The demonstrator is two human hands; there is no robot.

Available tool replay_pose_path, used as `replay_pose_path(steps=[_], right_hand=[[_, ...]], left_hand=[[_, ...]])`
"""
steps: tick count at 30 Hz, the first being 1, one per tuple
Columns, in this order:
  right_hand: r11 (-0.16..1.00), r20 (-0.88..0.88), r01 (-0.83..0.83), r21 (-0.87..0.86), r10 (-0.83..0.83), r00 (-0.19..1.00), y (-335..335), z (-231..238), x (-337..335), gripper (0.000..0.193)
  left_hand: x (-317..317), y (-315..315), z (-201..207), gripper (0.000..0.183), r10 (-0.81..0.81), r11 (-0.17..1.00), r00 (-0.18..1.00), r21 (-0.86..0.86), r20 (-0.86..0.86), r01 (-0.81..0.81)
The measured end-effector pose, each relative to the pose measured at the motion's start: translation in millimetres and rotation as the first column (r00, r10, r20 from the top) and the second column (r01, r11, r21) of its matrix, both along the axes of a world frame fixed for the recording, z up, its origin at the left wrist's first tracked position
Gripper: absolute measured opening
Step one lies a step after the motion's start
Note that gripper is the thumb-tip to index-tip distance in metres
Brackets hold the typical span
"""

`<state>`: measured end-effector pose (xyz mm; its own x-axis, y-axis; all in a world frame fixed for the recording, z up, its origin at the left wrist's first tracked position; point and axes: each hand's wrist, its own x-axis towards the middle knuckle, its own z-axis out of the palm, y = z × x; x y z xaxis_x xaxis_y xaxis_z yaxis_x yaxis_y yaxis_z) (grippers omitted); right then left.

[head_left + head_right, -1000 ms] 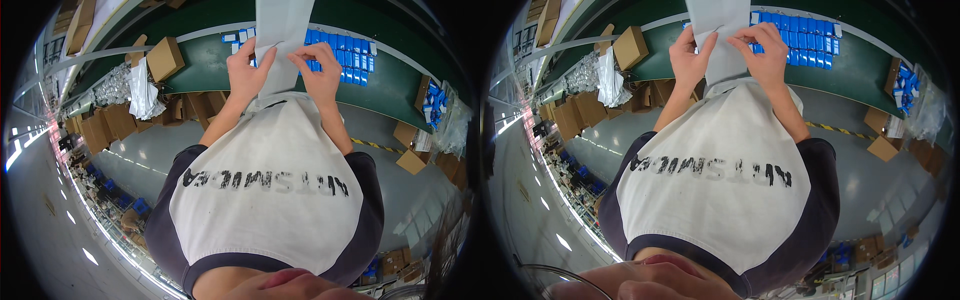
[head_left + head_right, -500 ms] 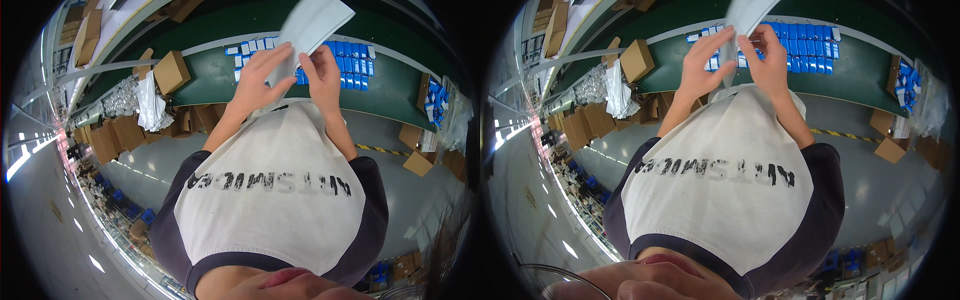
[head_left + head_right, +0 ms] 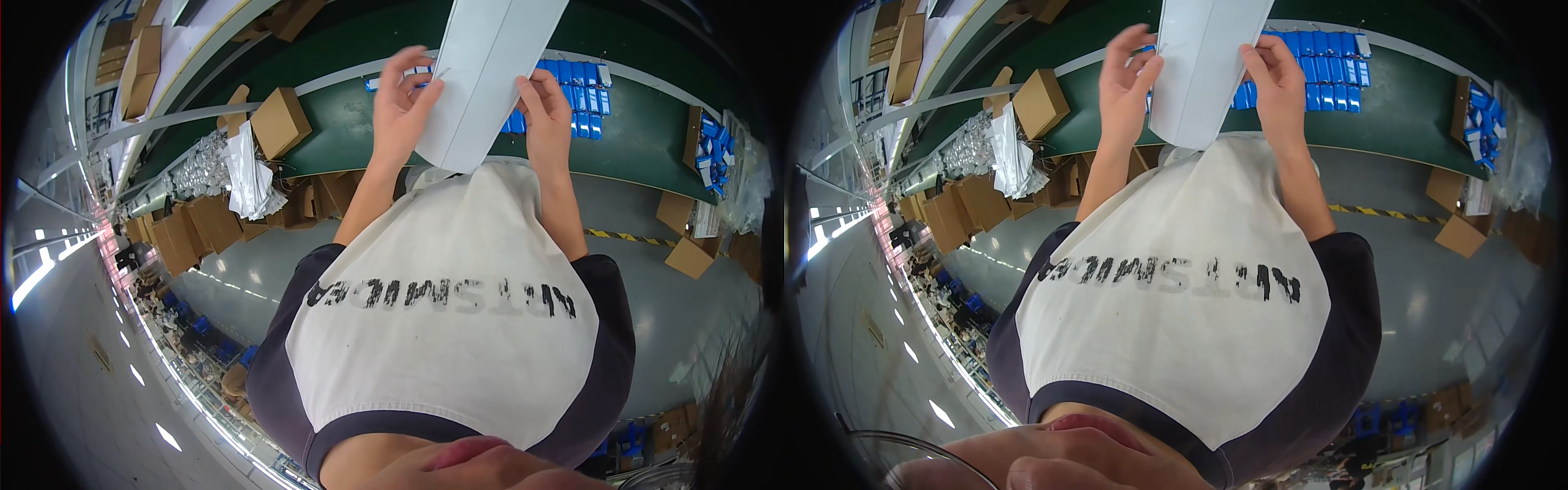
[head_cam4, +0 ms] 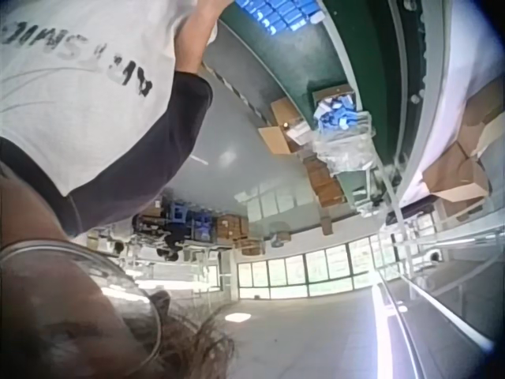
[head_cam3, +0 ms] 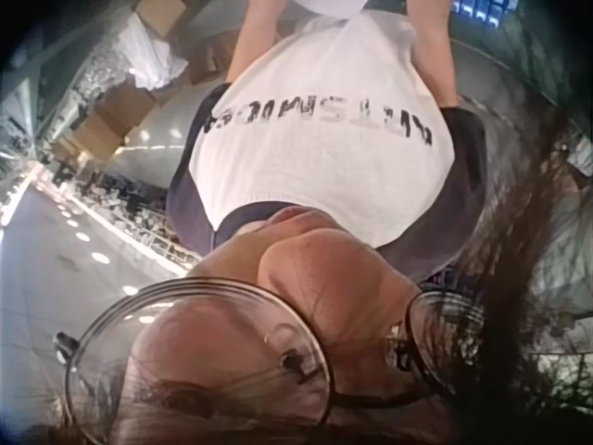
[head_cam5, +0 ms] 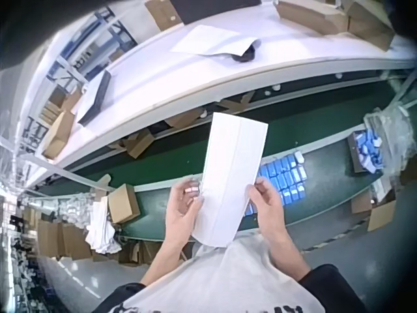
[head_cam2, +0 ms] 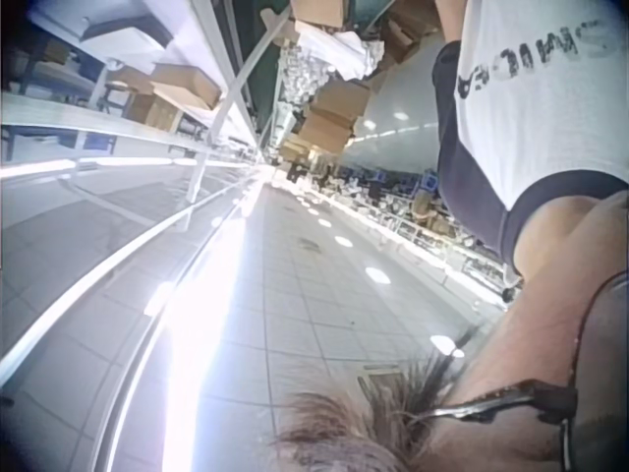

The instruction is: The person repeatedly picks small blue and white boxes from a green table, places them into white paper envelopes, folds the envelopes closed, and sets them aside. The person also gathers remaining boxes and places them into a cardboard box.

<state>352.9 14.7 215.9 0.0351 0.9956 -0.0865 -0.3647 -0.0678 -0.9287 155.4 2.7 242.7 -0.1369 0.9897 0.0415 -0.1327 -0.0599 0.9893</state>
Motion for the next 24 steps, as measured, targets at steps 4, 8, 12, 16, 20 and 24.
replay_pose_path(steps=[4,8,12,16,20,24], right_hand=[[0.999,-0.074,0.032,-0.036,-0.035,0.997,2,-8,3,0.016],[0.996,-0.236,-0.004,-0.093,-0.018,0.972,1,1,-2,0.016],[0.994,-0.258,-0.082,-0.077,0.060,0.964,1,-12,-1,0.018],[0.998,-0.245,-0.023,-0.059,0.007,0.969,1,-11,-9,0.022],[0.976,-0.548,-0.131,-0.174,0.014,0.837,9,-6,-28,0.031],[0.942,-0.807,-0.330,0.059,0.239,0.540,31,-24,-47,0.041]], left_hand=[[-24,2,-8,0.026,0.038,0.999,0.995,0.015,-0.096,-0.037],[-23,0,-7,0.014,0.105,0.994,0.967,0.012,-0.231,-0.106],[-24,-1,2,0.014,-0.033,0.997,0.992,-0.079,-0.123,0.023],[-19,-10,10,0.012,-0.141,0.977,0.986,-0.149,0.087,0.153],[4,-16,30,0.014,-0.333,0.934,0.942,-0.123,0.039,0.335],[23,-14,30,0.016,-0.317,0.913,0.840,0.101,-0.440,0.396]])
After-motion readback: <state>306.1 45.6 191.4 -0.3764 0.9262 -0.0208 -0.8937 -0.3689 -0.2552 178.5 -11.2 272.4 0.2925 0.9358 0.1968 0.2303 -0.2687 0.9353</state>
